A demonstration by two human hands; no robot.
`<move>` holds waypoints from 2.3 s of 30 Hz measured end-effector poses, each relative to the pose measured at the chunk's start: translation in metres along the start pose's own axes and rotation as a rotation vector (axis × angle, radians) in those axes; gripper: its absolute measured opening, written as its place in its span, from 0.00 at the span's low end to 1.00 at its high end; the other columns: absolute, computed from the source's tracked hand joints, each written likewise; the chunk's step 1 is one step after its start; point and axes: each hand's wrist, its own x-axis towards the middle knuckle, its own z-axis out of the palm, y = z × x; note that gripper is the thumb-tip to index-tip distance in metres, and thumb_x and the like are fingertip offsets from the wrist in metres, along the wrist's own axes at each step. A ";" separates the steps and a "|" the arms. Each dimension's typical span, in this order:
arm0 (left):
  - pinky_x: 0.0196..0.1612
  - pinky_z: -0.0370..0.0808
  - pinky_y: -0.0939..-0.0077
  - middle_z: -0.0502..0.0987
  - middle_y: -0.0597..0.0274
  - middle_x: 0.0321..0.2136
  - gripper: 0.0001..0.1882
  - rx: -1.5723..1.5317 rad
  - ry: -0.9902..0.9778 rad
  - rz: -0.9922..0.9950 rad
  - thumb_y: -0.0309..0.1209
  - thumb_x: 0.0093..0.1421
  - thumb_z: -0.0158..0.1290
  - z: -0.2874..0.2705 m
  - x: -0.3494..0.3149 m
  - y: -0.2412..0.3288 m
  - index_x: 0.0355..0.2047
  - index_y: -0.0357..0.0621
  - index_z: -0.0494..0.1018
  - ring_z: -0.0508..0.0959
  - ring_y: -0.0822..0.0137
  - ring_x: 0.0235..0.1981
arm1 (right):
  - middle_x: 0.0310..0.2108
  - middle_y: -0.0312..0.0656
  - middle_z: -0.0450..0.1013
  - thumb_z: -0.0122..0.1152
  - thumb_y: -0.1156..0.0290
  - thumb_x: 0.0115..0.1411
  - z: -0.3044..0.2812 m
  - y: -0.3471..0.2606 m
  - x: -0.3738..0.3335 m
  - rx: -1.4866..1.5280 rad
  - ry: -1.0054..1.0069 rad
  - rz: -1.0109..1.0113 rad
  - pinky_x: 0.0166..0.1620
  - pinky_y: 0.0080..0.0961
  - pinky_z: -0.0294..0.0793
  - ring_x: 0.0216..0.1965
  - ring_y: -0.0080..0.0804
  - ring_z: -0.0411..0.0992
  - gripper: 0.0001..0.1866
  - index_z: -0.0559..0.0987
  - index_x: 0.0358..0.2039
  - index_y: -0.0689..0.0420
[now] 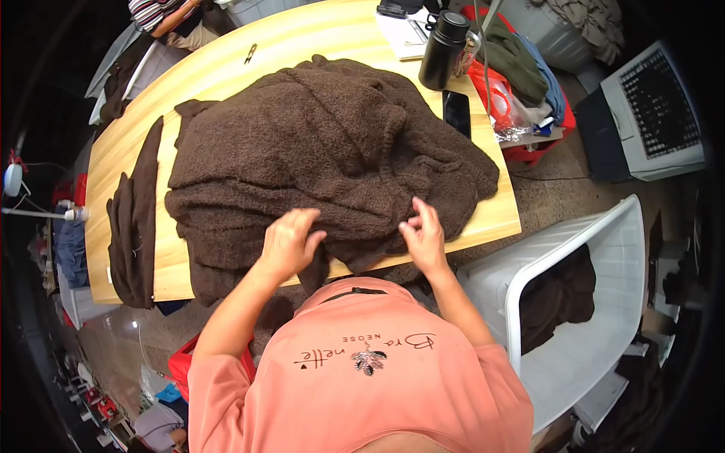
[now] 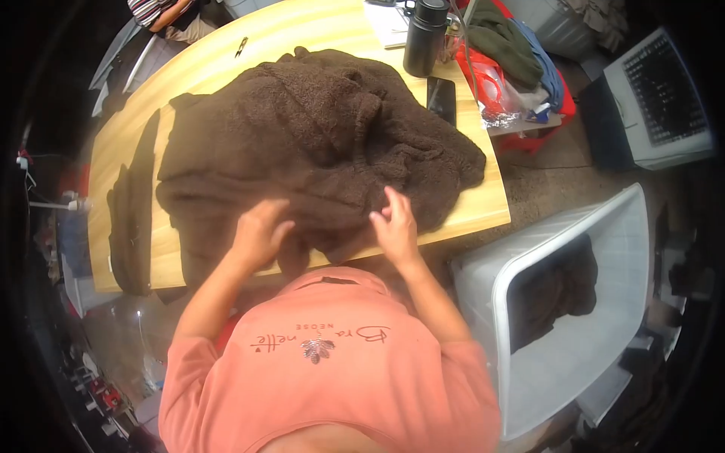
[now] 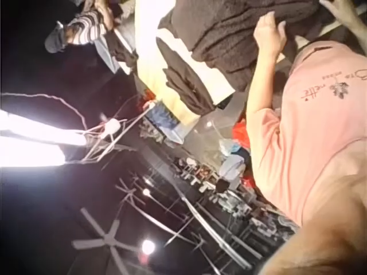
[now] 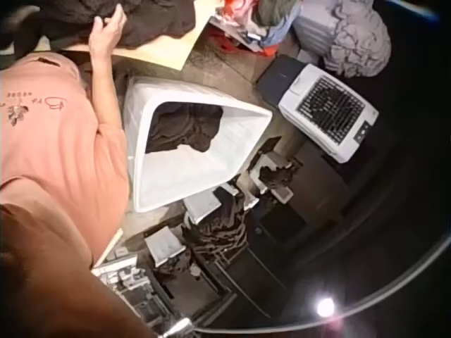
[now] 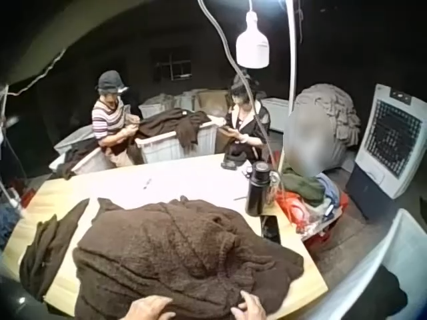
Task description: Inspecting and adjusting buttons and loops on a brown knit sweater.
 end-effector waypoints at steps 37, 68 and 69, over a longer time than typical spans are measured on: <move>0.25 0.71 0.71 0.74 0.51 0.20 0.04 -0.499 0.081 -0.095 0.20 0.46 0.54 0.024 -0.005 0.025 0.25 0.35 0.73 0.76 0.57 0.21 | 0.31 0.49 0.67 0.52 0.81 0.46 0.025 -0.074 0.024 0.368 -0.491 -0.320 0.35 0.34 0.70 0.32 0.48 0.69 0.10 0.72 0.32 0.63; 0.22 0.66 0.81 0.72 0.67 0.15 0.05 -0.719 -0.127 -0.445 0.26 0.53 0.55 0.088 -0.028 -0.022 0.26 0.36 0.75 0.67 0.81 0.20 | 0.21 0.44 0.71 0.51 0.77 0.47 0.073 -0.023 0.022 0.287 -0.730 -0.125 0.28 0.28 0.69 0.23 0.30 0.71 0.09 0.73 0.31 0.61; 0.22 0.66 0.80 0.73 0.66 0.15 0.05 -0.712 -0.118 -0.450 0.26 0.53 0.55 0.089 -0.030 -0.022 0.26 0.36 0.75 0.67 0.81 0.20 | 0.21 0.44 0.71 0.51 0.77 0.47 0.075 -0.020 0.021 0.284 -0.730 -0.099 0.28 0.28 0.69 0.24 0.29 0.71 0.08 0.74 0.30 0.61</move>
